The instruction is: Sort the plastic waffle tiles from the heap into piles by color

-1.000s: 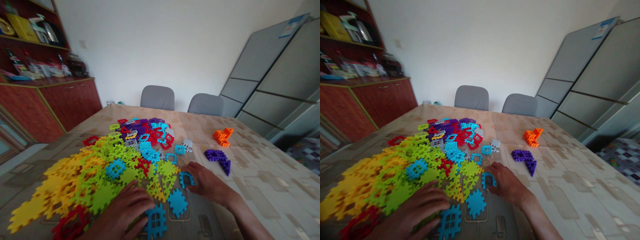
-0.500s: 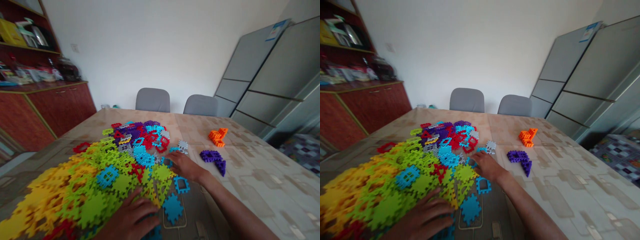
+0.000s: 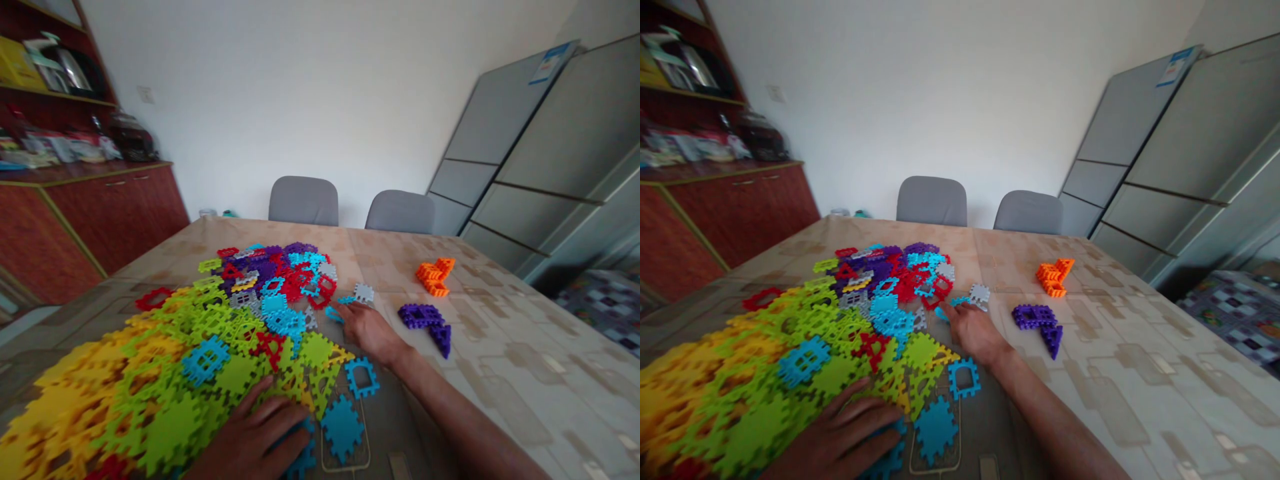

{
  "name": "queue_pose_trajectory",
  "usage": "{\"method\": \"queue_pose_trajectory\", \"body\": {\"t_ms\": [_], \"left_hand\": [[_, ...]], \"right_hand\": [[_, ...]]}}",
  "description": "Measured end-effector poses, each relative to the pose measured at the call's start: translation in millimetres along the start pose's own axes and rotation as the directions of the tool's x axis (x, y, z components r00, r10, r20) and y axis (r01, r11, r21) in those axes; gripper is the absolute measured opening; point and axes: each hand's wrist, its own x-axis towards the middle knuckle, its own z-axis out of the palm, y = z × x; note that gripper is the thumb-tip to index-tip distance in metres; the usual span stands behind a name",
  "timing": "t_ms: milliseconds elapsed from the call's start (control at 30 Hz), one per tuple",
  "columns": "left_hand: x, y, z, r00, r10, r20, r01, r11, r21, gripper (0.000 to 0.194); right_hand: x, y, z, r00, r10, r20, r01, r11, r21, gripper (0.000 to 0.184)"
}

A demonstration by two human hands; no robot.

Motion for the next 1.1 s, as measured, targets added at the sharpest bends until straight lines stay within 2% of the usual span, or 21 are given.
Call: {"method": "queue_pose_trajectory", "body": {"t_ms": [100, 200, 333, 433, 533, 667, 767, 900, 1000, 1100], "left_hand": [[-1.7, -2.5, 4.6, 1.000, -0.020, 0.007, 0.020, 1.000, -0.005, 0.034], [-4.4, -3.1, 8.3, 1.000, -0.006, -0.004, 0.006, 1.000, 0.002, 0.029], [-8.8, -2.5, 13.2, 0.998, 0.012, -0.068, -0.008, 0.999, 0.048, 0.021], [-10.2, -1.8, 16.7, 0.995, 0.010, -0.102, -0.005, 0.998, 0.057, 0.023], [-10.7, -1.4, 18.8, 0.996, 0.006, -0.084, -0.001, 0.998, 0.055, 0.026], [-12.5, -1.0, 20.1, 0.996, 0.003, -0.085, 0.001, 0.999, 0.050, 0.026], [-14.2, -0.3, 20.7, 0.995, 0.003, -0.099, 0.000, 0.999, 0.038, 0.025], [-15.4, 1.8, 20.7, 0.998, -0.035, -0.061, 0.035, 0.999, 0.002, 0.031], [-15.0, 3.2, 19.6, 0.998, -0.049, -0.039, 0.049, 0.999, -0.008, 0.035], [-14.3, 3.7, 18.7, 0.998, -0.053, -0.041, 0.052, 0.999, -0.012, 0.034]], "right_hand": [[-2.4, 7.4, -0.6, 0.995, 0.021, -0.094, -0.017, 0.999, 0.050, 0.054], [-13.4, 12.4, -3.7, 0.983, 0.036, -0.180, -0.016, 0.994, 0.109, 0.045], [-42.1, 17.5, -9.2, 0.967, 0.062, -0.247, -0.026, 0.989, 0.146, 0.043], [-65.0, 22.7, -10.7, 0.957, 0.100, -0.271, -0.070, 0.990, 0.119, 0.044], [-79.6, 26.4, -9.5, 0.967, 0.113, -0.227, -0.094, 0.992, 0.089, 0.045], [-84.3, 23.5, -12.5, 0.981, 0.150, -0.123, -0.145, 0.988, 0.046, 0.043], [-83.5, 19.3, -22.2, 0.970, 0.223, -0.095, -0.231, 0.969, -0.088, 0.040], [-84.3, 18.7, -34.0, 0.949, 0.307, -0.076, -0.316, 0.922, -0.222, 0.034], [-84.3, 17.1, -32.4, 0.955, 0.287, -0.076, -0.297, 0.919, -0.259, 0.029], [-82.2, 9.6, -25.4, 0.977, 0.196, -0.086, -0.212, 0.946, -0.245, 0.024]]}}
